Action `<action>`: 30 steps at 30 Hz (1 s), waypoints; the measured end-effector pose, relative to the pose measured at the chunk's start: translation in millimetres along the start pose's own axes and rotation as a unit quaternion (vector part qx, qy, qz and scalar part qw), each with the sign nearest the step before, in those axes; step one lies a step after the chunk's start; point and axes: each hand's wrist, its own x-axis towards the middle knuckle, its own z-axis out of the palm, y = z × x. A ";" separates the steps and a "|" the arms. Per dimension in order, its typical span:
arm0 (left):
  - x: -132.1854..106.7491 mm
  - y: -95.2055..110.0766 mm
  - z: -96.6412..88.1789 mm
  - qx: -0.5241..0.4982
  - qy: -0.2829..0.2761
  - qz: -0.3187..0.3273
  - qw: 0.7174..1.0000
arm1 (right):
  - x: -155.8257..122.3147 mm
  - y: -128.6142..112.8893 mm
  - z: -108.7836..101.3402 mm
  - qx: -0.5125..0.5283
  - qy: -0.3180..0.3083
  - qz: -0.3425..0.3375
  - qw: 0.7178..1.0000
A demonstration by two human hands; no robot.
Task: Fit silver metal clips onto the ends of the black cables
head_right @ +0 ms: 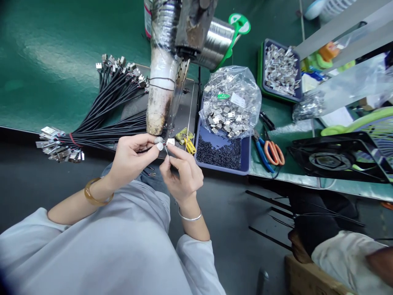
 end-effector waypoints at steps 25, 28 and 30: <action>-2.5 0.0 -10.0 0.069 -0.027 0.091 0.993 | 9.1 -3.6 -14.3 0.170 -0.073 0.270 0.945; -1.9 -3.5 -8.4 0.040 -0.016 0.061 0.997 | 8.9 -3.4 -12.7 0.165 -0.069 0.263 0.948; -0.8 -3.6 -8.1 0.021 -0.030 0.051 0.998 | 9.1 -3.6 -11.8 0.169 -0.064 0.262 0.948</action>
